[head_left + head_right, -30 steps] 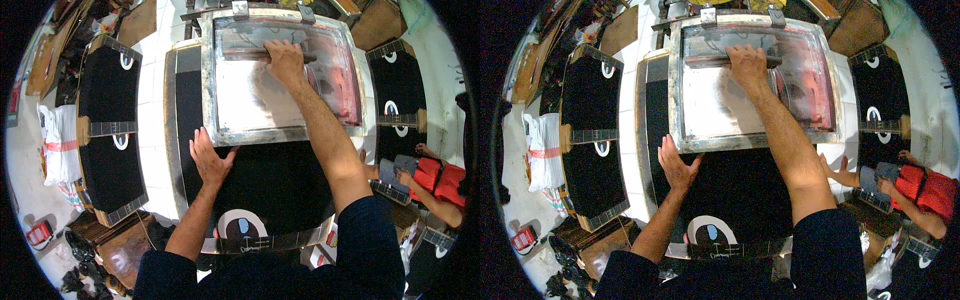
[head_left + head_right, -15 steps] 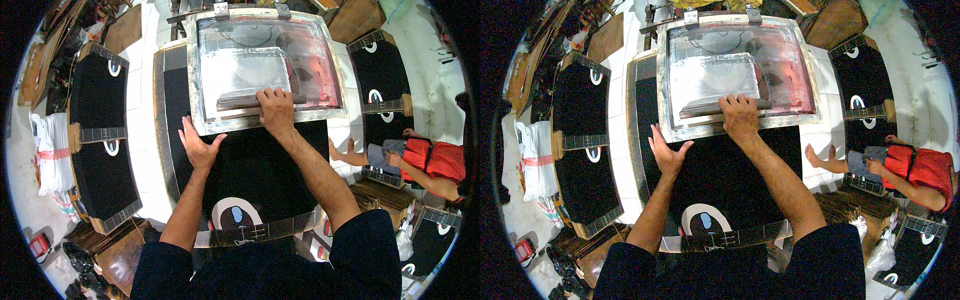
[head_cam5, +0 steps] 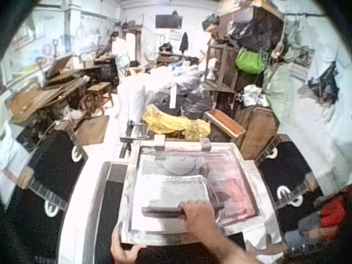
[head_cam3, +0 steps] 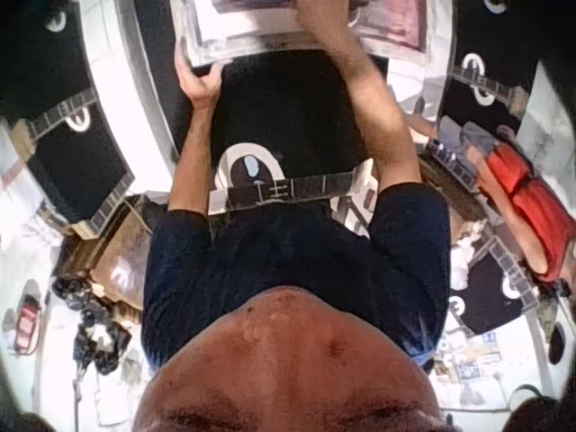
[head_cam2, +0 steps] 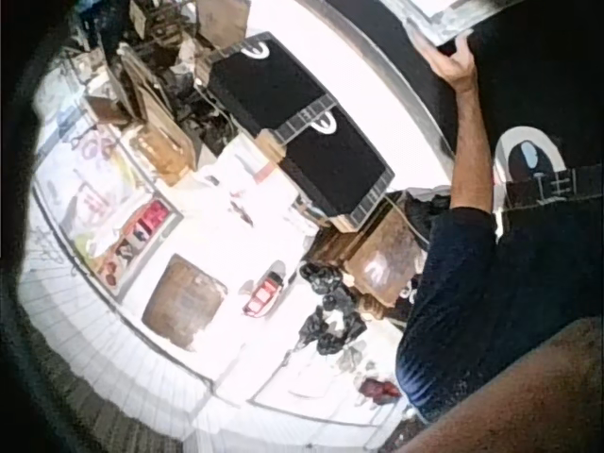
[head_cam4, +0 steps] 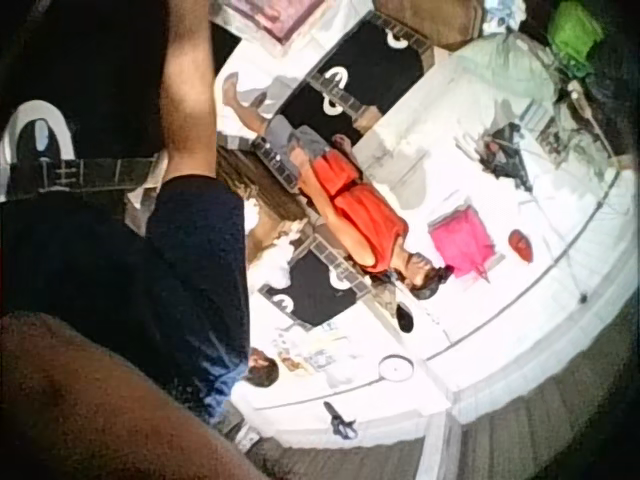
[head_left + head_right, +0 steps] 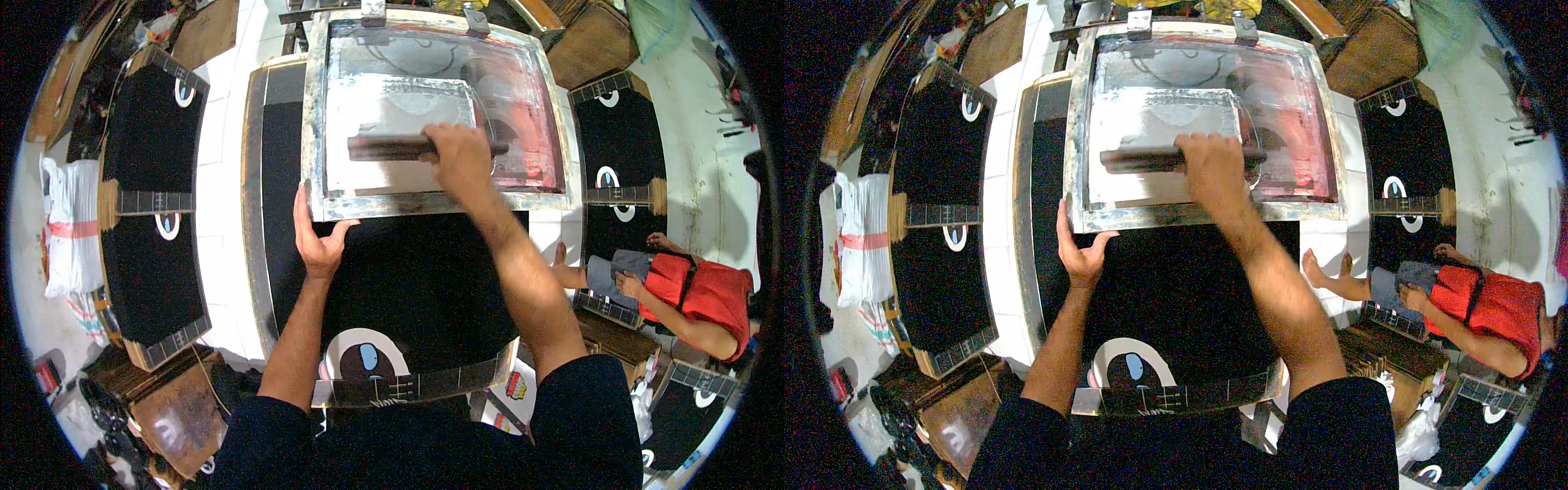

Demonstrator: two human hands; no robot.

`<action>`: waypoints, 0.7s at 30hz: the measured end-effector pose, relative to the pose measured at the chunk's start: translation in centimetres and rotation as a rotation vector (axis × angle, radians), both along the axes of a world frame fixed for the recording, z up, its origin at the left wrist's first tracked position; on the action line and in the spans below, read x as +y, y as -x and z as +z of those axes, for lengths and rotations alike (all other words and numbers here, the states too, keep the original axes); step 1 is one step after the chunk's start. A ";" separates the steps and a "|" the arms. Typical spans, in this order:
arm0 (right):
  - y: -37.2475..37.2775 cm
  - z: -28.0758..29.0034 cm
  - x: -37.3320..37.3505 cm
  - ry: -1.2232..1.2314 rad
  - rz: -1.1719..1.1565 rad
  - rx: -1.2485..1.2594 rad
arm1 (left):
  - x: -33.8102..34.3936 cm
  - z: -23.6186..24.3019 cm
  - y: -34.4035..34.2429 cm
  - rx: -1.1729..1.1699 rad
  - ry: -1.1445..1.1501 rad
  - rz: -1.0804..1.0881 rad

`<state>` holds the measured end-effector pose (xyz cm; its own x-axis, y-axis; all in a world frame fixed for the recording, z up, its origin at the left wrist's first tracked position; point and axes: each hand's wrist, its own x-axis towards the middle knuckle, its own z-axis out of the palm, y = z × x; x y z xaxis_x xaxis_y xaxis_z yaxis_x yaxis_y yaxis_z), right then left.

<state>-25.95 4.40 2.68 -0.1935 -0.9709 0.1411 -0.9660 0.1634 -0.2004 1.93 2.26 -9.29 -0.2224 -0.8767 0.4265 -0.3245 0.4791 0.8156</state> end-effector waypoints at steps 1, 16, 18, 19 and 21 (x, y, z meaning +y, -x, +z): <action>0.4 0.4 -0.5 0.008 0.033 -0.007 | 0.0 0.0 0.0 -0.016 0.043 -0.005; 5.4 -1.4 -6.4 -0.007 0.160 -0.056 | 0.3 0.0 -0.2 -0.062 -0.070 0.034; 8.1 -1.4 -12.0 -0.053 0.154 -0.046 | 0.4 0.0 -0.3 -0.070 -0.066 0.045; 8.9 -1.4 -14.0 -0.090 0.112 -0.032 | 0.4 -0.1 -0.2 -0.077 -0.063 0.050; 10.3 -1.4 -16.5 -0.173 0.114 -0.089 | 0.4 0.0 -0.3 -0.105 -0.045 0.052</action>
